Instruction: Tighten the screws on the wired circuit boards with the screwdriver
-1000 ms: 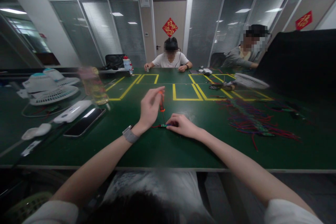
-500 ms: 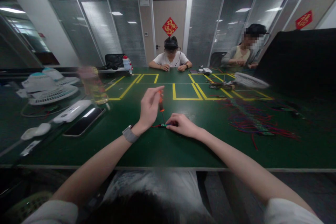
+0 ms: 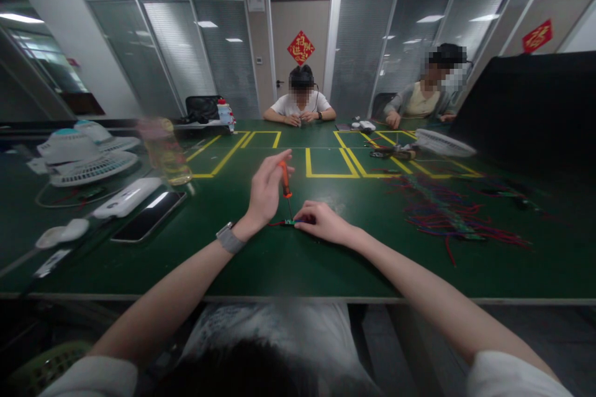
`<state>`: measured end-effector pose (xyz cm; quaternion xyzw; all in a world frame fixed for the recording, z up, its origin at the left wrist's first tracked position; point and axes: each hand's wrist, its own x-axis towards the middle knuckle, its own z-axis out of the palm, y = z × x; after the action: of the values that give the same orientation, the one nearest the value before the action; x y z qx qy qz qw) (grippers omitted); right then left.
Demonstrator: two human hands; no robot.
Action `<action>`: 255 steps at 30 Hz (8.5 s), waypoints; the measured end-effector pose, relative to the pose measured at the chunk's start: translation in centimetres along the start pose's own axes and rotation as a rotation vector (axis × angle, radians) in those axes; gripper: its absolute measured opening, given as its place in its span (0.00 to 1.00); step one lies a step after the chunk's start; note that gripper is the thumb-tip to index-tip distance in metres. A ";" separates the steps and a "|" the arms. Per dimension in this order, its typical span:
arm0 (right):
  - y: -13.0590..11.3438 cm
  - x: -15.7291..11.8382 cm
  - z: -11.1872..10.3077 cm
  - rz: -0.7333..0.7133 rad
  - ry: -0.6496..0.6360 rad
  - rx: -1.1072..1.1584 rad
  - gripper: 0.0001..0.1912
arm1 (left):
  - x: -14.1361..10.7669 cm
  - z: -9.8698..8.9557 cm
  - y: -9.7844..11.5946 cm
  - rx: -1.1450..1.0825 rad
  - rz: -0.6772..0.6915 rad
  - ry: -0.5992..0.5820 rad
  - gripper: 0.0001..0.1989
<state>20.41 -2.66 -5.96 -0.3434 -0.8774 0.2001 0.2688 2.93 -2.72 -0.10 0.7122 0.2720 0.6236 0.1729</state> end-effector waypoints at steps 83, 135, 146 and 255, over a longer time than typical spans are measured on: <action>-0.6 0.0 -0.3 -0.007 -0.016 -0.044 0.09 | 0.0 0.3 0.0 0.065 0.002 -0.026 0.12; -0.6 0.0 -0.3 0.001 -0.018 -0.025 0.09 | -0.1 0.4 -0.2 0.070 -0.004 -0.048 0.13; -0.6 0.0 -0.3 -0.005 -0.015 -0.032 0.09 | 0.0 0.4 -0.1 0.071 -0.004 -0.046 0.13; -0.6 0.0 -0.4 -0.005 -0.022 -0.044 0.10 | 0.0 0.2 -0.5 -0.005 -0.041 -0.024 0.15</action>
<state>20.32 -3.05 -5.34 -0.3446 -0.8854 0.1839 0.2520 3.00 -2.27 -0.41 0.7135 0.2831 0.6119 0.1906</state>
